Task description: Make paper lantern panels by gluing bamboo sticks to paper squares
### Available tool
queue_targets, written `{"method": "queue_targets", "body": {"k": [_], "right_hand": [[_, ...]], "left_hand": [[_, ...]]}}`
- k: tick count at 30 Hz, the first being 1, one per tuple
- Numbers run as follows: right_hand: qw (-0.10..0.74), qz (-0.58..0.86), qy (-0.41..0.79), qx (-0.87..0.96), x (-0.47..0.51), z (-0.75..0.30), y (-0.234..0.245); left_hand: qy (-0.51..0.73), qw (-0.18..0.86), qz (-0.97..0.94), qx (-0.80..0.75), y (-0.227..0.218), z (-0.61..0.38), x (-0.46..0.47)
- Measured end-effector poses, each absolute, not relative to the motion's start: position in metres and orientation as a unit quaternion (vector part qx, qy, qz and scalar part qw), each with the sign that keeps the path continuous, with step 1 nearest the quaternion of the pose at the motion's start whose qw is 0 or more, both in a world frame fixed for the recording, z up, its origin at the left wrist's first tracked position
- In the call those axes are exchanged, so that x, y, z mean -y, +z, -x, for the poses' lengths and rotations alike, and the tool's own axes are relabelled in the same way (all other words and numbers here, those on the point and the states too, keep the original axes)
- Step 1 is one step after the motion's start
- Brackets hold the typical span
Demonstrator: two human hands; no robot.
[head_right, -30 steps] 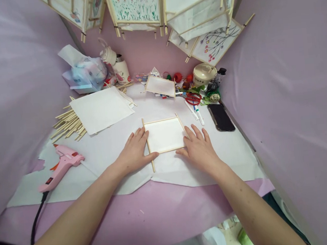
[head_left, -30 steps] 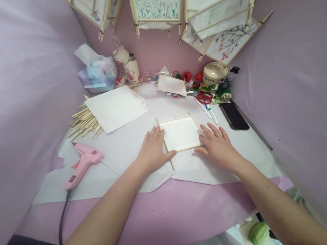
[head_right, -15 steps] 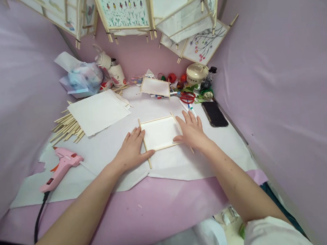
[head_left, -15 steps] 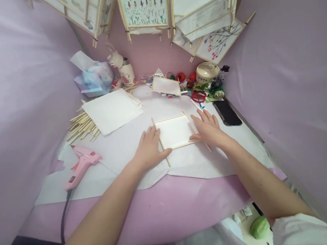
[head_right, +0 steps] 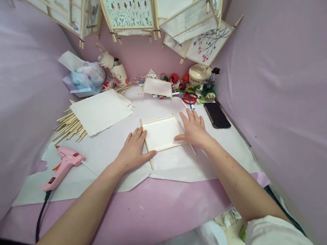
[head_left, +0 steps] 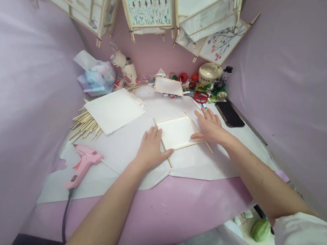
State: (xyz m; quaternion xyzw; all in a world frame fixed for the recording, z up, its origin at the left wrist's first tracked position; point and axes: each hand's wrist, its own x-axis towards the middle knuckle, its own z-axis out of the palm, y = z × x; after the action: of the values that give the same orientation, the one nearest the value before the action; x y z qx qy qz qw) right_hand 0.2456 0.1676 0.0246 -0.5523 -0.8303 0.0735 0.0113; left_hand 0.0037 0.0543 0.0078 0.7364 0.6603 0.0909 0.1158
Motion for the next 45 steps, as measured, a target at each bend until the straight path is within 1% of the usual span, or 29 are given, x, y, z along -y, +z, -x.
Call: {"method": "queue_targets", "body": {"k": [4, 8, 12, 16, 20, 24, 27, 28, 29, 32, 33, 35, 39, 42, 45], "right_hand": [[0.011, 0.524, 0.105, 0.845, -0.164, -0.233, 0.018], [0.053, 0.508, 0.101, 0.854, -0.160, -0.223, 0.016], [0.012, 0.500, 0.122, 0.858, -0.155, -0.210, 0.022], [0.035, 0.490, 0.126, 0.862, -0.150, -0.197, 0.027], [0.004, 0.477, 0.147, 0.866, -0.147, -0.187, 0.026], [0.058, 0.466, 0.140, 0.872, -0.140, -0.179, 0.023], [0.036, 0.455, 0.152, 0.877, -0.136, -0.176, 0.019], [0.041, 0.452, 0.152, 0.878, -0.136, -0.177, 0.018], [0.062, 0.451, 0.148, 0.878, -0.139, -0.180, 0.016], [0.177, 0.453, 0.132, 0.864, -0.153, -0.202, 0.012], [0.203, 0.454, 0.134, 0.857, -0.160, -0.211, 0.010], [0.218, 0.469, 0.139, 0.844, -0.172, -0.231, 0.004], [0.181, 0.449, 0.141, 0.864, -0.183, -0.250, -0.008], [0.139, 0.418, 0.120, 0.890, -0.181, -0.244, -0.009], [0.102, 0.419, 0.097, 0.897, -0.180, -0.233, -0.006]], "left_hand": [[0.099, 0.120, -0.736, -0.659, 0.007, -0.003, -0.054], [0.100, 0.125, -0.735, -0.659, 0.009, -0.004, -0.054], [0.099, 0.124, -0.735, -0.659, 0.008, -0.003, -0.054], [0.103, 0.118, -0.737, -0.658, 0.006, -0.003, -0.053], [0.103, 0.119, -0.737, -0.657, 0.005, -0.002, -0.053], [0.107, 0.120, -0.738, -0.655, 0.005, -0.002, -0.053], [0.110, 0.118, -0.737, -0.657, 0.004, -0.003, -0.052], [0.110, 0.118, -0.737, -0.657, 0.004, -0.002, -0.052], [0.111, 0.119, -0.736, -0.657, 0.004, -0.002, -0.052], [0.110, 0.125, -0.736, -0.657, 0.005, -0.001, -0.051], [0.109, 0.131, -0.735, -0.656, 0.007, 0.000, -0.051], [0.110, 0.145, -0.732, -0.657, 0.011, 0.001, -0.051], [0.106, 0.144, -0.727, -0.663, 0.021, 0.000, -0.057], [0.071, 0.118, -0.743, -0.655, 0.027, -0.005, -0.072], [0.030, 0.099, -0.748, -0.655, 0.025, -0.010, -0.088]]}}
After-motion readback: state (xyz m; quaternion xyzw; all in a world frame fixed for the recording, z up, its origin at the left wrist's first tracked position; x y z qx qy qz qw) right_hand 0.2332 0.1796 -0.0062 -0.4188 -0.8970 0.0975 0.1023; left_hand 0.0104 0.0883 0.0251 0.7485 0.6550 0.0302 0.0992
